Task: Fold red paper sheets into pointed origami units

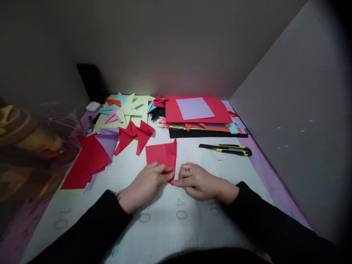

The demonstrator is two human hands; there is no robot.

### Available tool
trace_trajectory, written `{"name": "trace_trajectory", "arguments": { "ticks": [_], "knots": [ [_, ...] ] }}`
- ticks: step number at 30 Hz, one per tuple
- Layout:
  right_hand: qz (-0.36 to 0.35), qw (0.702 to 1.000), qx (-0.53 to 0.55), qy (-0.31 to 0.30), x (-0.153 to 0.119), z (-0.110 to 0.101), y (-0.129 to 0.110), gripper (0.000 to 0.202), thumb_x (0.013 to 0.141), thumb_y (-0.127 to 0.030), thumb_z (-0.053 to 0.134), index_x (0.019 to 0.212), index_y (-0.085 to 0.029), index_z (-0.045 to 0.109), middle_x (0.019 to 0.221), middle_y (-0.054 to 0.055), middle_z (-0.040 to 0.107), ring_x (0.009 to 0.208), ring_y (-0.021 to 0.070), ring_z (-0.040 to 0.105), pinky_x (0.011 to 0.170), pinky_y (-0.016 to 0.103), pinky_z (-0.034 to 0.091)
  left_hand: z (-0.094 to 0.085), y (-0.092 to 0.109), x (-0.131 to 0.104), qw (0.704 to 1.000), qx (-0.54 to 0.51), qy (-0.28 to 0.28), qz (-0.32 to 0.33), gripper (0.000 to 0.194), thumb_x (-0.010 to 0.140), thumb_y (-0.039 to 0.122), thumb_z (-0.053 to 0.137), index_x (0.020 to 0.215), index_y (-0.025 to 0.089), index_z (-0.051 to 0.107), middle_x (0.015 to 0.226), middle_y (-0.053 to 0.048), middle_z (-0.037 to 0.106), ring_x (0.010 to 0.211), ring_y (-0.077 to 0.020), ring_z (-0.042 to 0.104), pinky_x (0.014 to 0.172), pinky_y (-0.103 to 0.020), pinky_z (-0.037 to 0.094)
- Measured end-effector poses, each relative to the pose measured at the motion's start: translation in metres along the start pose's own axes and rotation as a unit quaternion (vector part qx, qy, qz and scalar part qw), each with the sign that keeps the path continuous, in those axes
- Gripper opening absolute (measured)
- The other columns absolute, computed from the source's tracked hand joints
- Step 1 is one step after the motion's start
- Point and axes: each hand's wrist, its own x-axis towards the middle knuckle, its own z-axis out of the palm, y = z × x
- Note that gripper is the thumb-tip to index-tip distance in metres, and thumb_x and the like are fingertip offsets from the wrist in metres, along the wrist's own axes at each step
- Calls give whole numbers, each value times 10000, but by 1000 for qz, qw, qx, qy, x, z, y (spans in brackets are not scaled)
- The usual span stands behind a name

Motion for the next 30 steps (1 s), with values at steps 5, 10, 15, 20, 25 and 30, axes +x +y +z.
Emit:
{"name": "trace_trajectory", "arguments": {
  "ticks": [5,10,15,20,25,30],
  "knots": [
    [-5,996,-78,-37,2,1,-5,381,758,-77,425,1057,-161,646,734,49,603,738,193,486,707,350,432,0,0,-1,1000,23,2,12,275,928,184,478,1146,220,641,1067,-76,639,892,-207,545,784,-353,443],
    [-20,991,-119,-61,5,1,-12,319,755,-96,438,991,-135,649,707,50,593,705,192,471,650,334,407,2,0,-2,999,47,8,15,281,928,188,487,1163,226,636,1085,-74,641,894,-207,542,783,-353,447],
    [-49,993,-93,-55,2,2,-14,323,743,-100,452,1002,-172,630,679,19,597,680,178,490,657,334,419,0,0,-2,1000,27,2,8,297,896,175,536,1167,244,634,1107,-63,647,891,-215,551,777,-360,446],
    [-34,997,-67,35,-1,1,-13,323,724,-77,431,983,-180,595,817,47,651,724,183,530,673,340,457,-3,0,-2,1000,-10,9,-3,373,889,83,479,1194,253,610,1107,-55,660,923,-210,575,800,-365,443],
    [18,995,-86,36,0,4,-13,293,687,-66,426,929,-163,560,799,64,635,687,179,531,610,301,465,2,-3,-6,999,-26,24,-6,602,808,-34,426,1342,243,452,1167,-52,642,971,-197,578,860,-380,436],
    [64,997,-48,21,0,5,-11,203,675,-85,424,812,-183,536,684,30,553,614,159,502,569,272,442,7,-6,-7,999,-19,29,-15,670,774,-44,420,1377,248,395,1206,-55,624,1002,-200,572,898,-408,432]
  ]
}}
